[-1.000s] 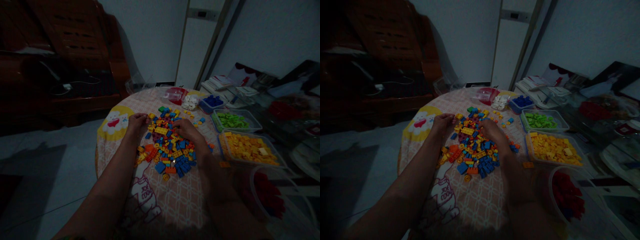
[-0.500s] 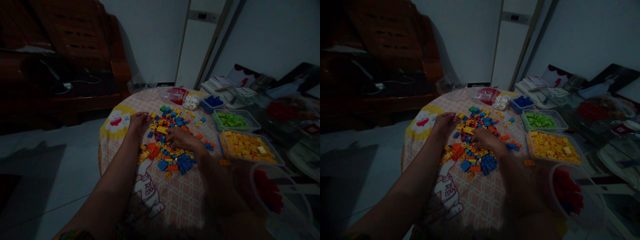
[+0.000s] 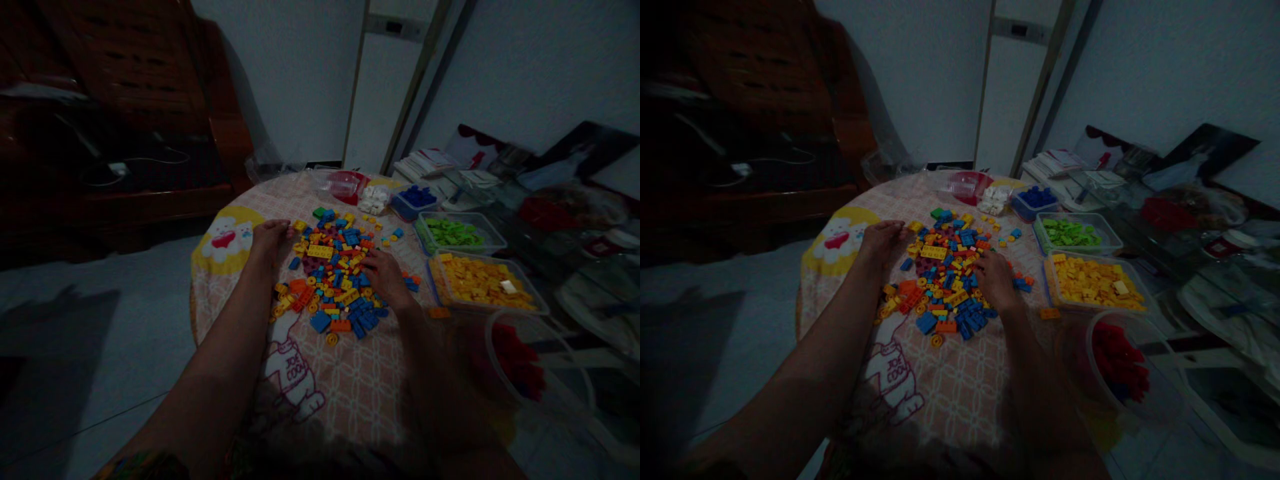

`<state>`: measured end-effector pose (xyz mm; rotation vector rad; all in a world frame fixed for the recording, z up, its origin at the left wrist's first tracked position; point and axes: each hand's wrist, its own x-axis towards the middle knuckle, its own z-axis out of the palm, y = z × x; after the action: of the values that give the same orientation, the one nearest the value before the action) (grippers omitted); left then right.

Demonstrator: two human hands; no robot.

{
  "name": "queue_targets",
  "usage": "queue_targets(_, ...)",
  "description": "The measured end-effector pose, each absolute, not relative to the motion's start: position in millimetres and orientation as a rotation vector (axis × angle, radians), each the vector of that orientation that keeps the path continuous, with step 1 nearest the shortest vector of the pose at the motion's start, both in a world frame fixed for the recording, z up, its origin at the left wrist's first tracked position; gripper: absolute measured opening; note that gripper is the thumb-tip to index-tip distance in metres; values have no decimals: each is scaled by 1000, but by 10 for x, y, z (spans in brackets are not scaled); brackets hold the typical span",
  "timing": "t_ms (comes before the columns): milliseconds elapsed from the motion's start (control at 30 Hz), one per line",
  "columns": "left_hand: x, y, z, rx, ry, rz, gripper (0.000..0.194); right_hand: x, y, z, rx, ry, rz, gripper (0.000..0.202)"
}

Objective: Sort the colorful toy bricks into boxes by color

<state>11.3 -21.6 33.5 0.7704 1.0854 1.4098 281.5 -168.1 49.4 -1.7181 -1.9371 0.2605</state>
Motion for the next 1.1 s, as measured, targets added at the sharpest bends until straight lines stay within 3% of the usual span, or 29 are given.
queue_targets(267,108,-227,335,763,1091,1406,11,2552,-1736,441,-1460,-2079,394,21)
queue_targets(600,101,-229,315,791,1102,1405,8,2860,-1778,550,-1352,-2188,644,22)
queue_targets(1100,110,-230,333,791,1113,1404,10,2946,-1739,551,-1691,-1831,277,19)
